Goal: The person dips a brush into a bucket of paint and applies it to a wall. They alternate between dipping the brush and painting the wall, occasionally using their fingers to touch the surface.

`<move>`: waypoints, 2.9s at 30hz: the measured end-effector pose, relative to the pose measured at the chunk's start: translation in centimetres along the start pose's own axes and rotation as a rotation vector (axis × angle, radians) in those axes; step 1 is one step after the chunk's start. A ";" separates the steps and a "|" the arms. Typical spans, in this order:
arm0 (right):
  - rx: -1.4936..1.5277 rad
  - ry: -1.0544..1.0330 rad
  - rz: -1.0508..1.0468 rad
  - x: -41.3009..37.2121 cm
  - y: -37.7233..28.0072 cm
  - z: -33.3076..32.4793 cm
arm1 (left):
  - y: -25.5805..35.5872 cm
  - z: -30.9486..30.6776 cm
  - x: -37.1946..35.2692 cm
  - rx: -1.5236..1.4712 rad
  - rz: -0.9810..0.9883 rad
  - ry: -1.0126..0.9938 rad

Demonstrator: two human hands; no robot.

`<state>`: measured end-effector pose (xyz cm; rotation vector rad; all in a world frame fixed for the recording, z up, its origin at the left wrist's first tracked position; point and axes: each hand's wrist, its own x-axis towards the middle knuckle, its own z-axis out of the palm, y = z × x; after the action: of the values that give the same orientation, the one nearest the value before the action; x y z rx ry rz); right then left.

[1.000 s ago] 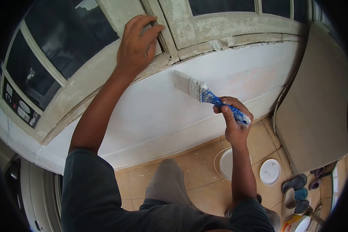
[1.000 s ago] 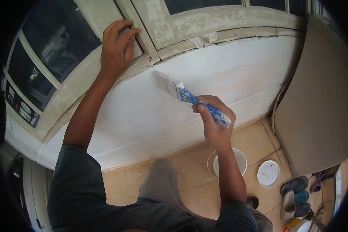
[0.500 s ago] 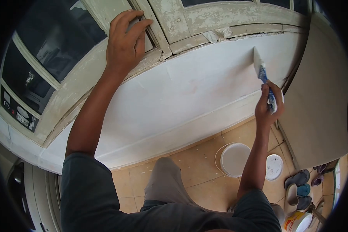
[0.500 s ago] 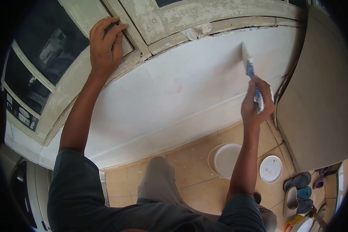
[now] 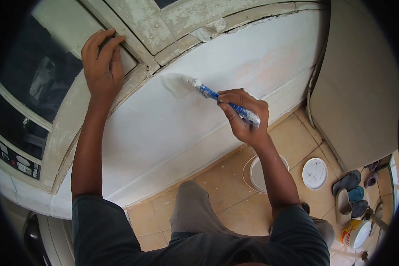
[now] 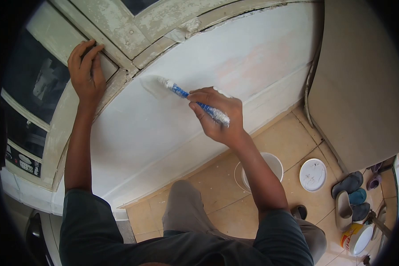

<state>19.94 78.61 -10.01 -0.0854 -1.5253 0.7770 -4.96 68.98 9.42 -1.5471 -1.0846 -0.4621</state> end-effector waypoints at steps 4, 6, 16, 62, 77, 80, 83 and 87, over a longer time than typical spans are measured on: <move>-0.322 0.284 -0.011 1.7 3.5 -8.3 | 0.2 0.0 0.1 0.026 0.002 -0.021; -0.461 0.452 0.033 2.2 5.8 -13.2 | 0.4 0.0 0.3 0.033 -0.010 -0.032; -0.342 0.315 -0.073 -0.5 3.6 -5.3 | 0.5 0.1 0.1 0.017 -0.035 -0.035; 0.011 -0.062 0.081 -5.4 2.1 -0.2 | -0.3 0.4 -0.4 0.031 0.067 -0.019; -0.563 0.359 -0.158 -2.2 3.8 -2.0 | -0.3 0.5 -0.4 0.028 0.058 0.004; -0.369 0.129 -0.228 -3.9 -0.4 3.2 | -0.2 0.6 -0.4 0.013 0.055 0.014; -0.076 -0.153 -0.280 -5.6 -2.2 6.2 | -0.4 0.5 -0.5 0.009 0.063 0.006; -0.004 -0.057 -0.250 -4.0 -3.7 5.1 | 0.1 0.3 -0.2 0.013 0.054 -0.007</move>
<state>17.37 71.72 -11.13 0.1238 -1.5562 0.5811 -5.10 69.18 9.09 -1.5640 -1.0463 -0.4125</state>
